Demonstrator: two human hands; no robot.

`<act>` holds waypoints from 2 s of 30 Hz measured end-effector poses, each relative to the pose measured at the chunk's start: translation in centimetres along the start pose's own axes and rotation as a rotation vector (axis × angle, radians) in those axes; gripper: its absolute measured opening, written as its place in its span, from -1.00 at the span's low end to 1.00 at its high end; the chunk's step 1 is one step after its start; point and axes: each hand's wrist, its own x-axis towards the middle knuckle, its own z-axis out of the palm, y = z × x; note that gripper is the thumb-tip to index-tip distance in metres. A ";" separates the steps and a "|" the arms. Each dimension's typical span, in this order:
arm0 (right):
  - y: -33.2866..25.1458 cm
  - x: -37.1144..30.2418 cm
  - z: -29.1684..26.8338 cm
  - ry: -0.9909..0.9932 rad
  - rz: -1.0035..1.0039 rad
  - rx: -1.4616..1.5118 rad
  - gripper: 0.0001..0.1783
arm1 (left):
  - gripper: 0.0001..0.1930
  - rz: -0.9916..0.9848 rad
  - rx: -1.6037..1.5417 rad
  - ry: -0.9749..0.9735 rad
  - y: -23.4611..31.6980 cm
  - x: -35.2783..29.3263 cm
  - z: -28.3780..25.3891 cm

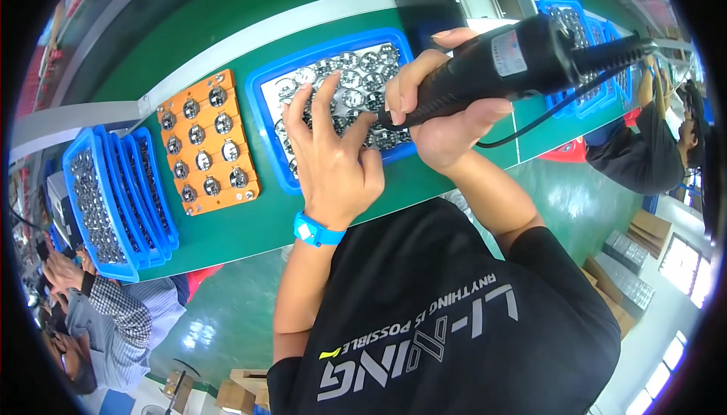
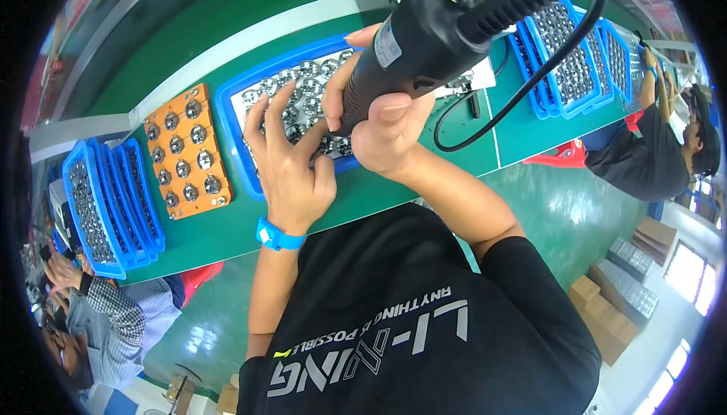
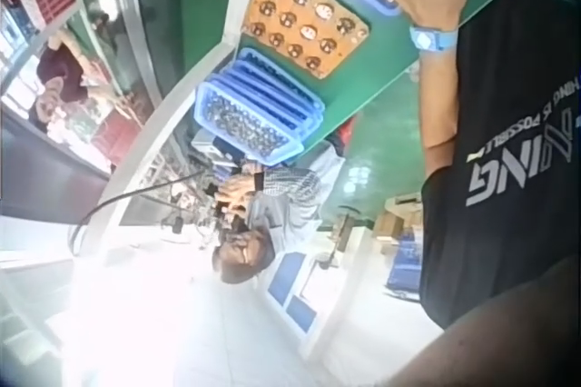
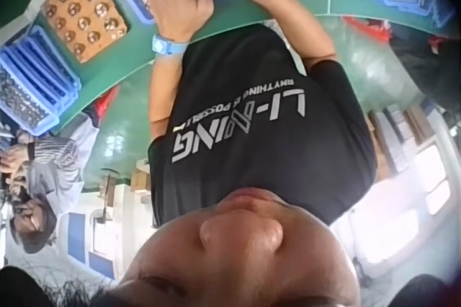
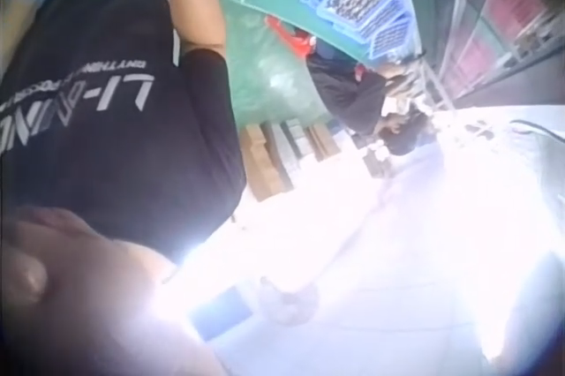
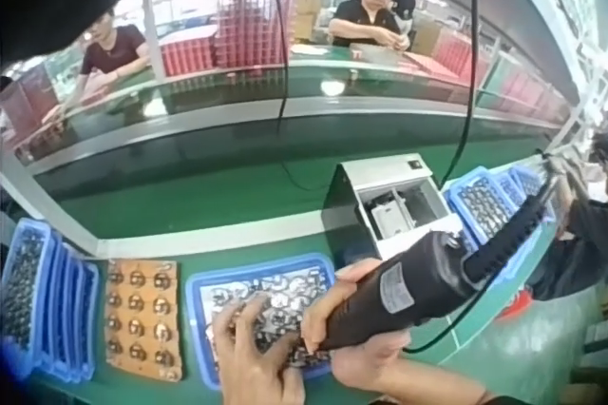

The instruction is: The person assembles electronic components onto PCB boards using an electric screwdriver.

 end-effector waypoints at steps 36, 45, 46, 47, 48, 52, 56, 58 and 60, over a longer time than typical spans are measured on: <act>3.2 -1.4 -1.0 -0.113 0.089 0.146 0.05 | -0.78 -0.052 -0.071 0.036 0.4 -0.8 -0.2; 0.5 -0.3 -2.3 -0.044 -0.055 0.303 0.29 | -0.75 -0.006 -0.027 0.015 0.1 -0.6 -1.2; -0.3 -0.2 -3.2 -0.006 -0.106 0.307 0.33 | -0.75 -0.015 -0.049 -0.002 0.0 -0.7 -1.3; -1.2 0.1 -4.0 0.001 -0.159 0.258 0.25 | -0.75 -0.011 -0.043 0.004 -0.2 -0.7 -1.4; -2.3 0.3 -5.0 0.008 -0.213 0.214 0.18 | -0.75 -0.003 -0.044 0.011 -0.2 -0.9 -1.3; -4.4 1.9 -12.2 -0.035 -0.203 0.135 -0.09 | -0.74 0.009 -0.084 0.036 -0.4 -0.9 -0.7; -3.8 2.9 -16.9 0.009 -0.216 0.178 -0.36 | -0.74 0.004 -0.083 0.025 -0.4 -1.1 -0.8; -4.1 2.8 -17.1 0.143 -0.112 0.029 -0.27 | -0.74 0.008 -0.083 0.027 -0.2 -1.2 -0.7; -3.7 3.1 -16.0 0.077 -0.133 0.057 -0.22 | -0.76 0.015 -0.068 0.062 -0.1 -1.1 -0.6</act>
